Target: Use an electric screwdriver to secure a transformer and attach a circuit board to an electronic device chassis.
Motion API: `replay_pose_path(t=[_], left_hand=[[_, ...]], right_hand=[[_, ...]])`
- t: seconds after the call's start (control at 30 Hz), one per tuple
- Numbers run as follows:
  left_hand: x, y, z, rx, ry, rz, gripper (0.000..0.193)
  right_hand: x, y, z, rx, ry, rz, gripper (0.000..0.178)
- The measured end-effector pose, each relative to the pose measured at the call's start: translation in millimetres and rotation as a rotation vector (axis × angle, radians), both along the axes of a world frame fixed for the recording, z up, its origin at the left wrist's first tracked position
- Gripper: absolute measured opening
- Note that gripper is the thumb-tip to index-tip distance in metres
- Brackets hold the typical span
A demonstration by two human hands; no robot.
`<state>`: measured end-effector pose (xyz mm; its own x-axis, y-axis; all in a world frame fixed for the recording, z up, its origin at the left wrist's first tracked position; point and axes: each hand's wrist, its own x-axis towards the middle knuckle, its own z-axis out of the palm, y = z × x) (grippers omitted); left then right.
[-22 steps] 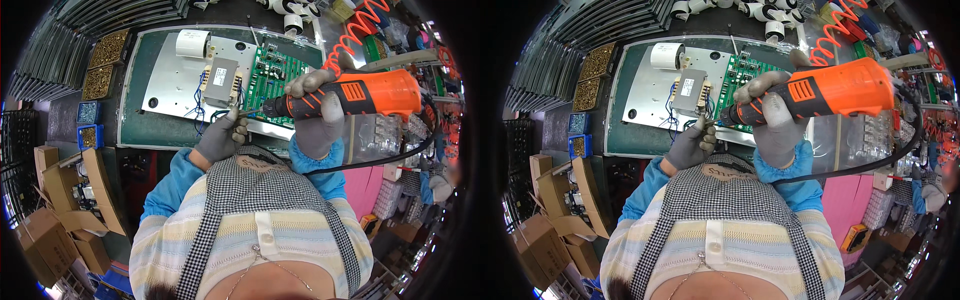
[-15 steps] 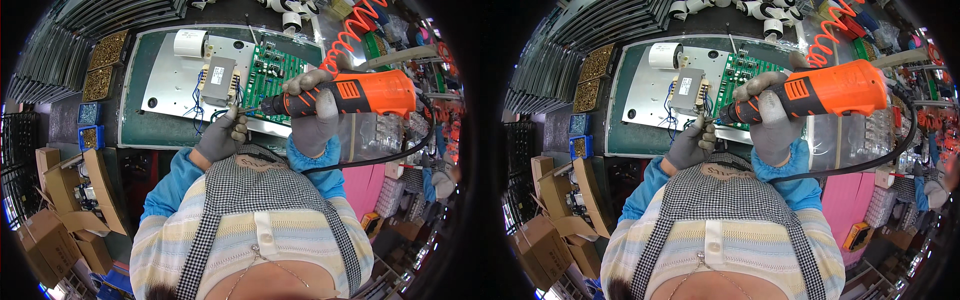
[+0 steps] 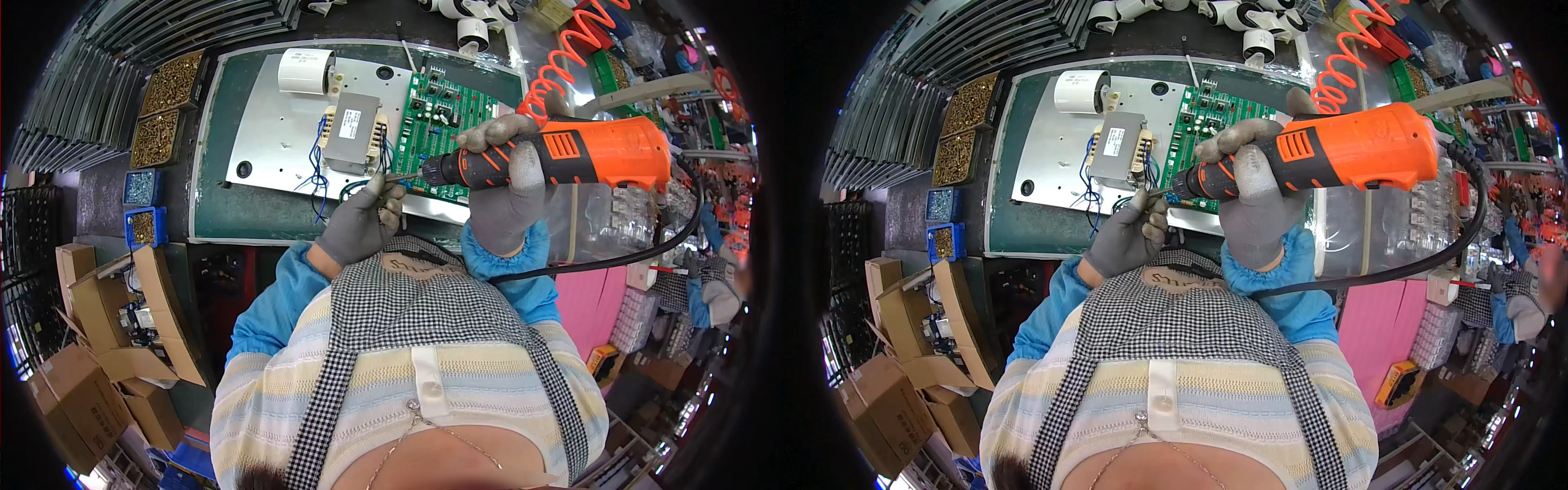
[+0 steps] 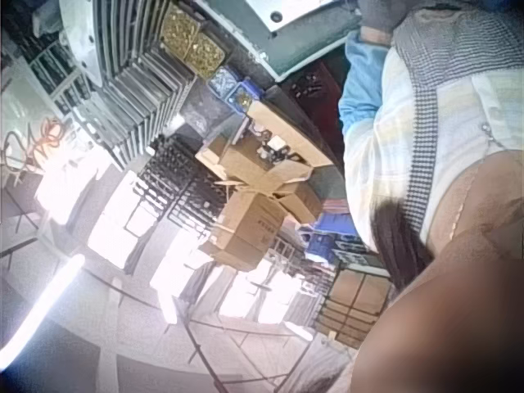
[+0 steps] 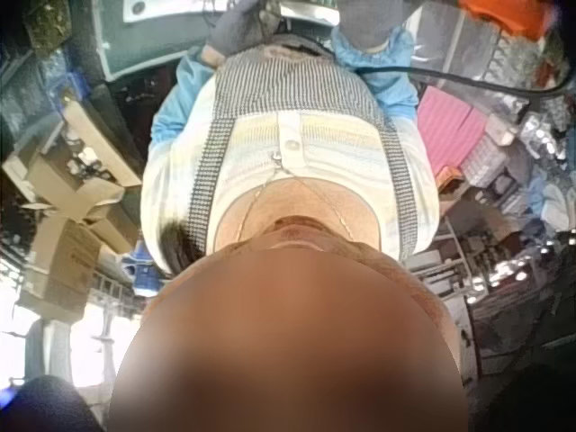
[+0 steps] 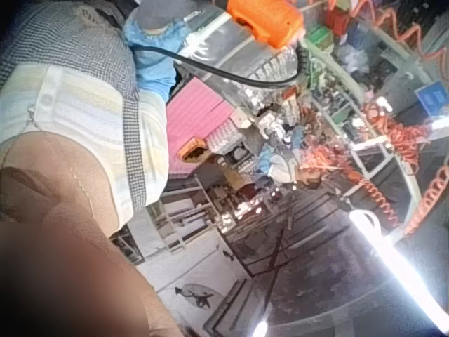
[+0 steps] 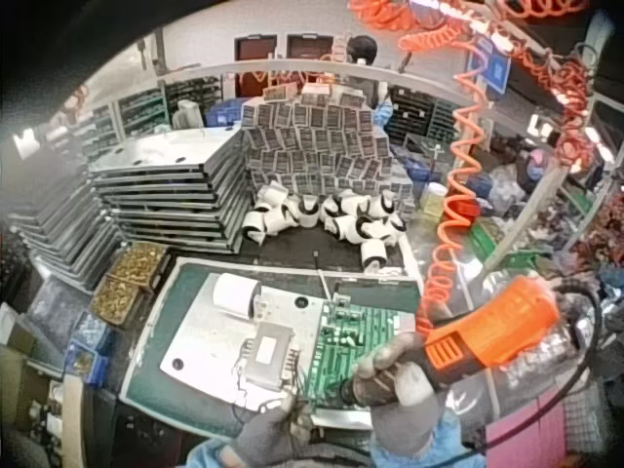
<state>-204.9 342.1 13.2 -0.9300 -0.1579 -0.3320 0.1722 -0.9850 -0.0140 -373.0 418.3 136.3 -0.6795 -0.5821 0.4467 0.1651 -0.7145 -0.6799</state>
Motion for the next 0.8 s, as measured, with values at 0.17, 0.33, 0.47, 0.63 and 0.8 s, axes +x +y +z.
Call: replay_pose_path(t=[0.17,0.33,0.47,0.63,0.8], left_hand=[[-1,-6,11,-0.004,-0.086,-0.067,0.037],[8,-12,-9,-0.025,-0.148,-0.048,0.023],[9,-16,-9,-0.053,-0.131,-0.083,0.021],[6,-16,-6,-0.096,-0.143,-0.104,0.019],[4,-15,-7,-0.090,-0.170,-0.086,0.024]], right_hand=[[-18,3,14,0.035,0.074,-0.125,0.060],[-77,1,34,0.043,0.129,-0.533,0.030],[-119,-4,22,0.160,0.255,-0.848,0.045],[-148,-10,3,0.136,0.215,-0.830,0.060],[-168,-13,-14,0.178,0.238,-0.832,0.061]])
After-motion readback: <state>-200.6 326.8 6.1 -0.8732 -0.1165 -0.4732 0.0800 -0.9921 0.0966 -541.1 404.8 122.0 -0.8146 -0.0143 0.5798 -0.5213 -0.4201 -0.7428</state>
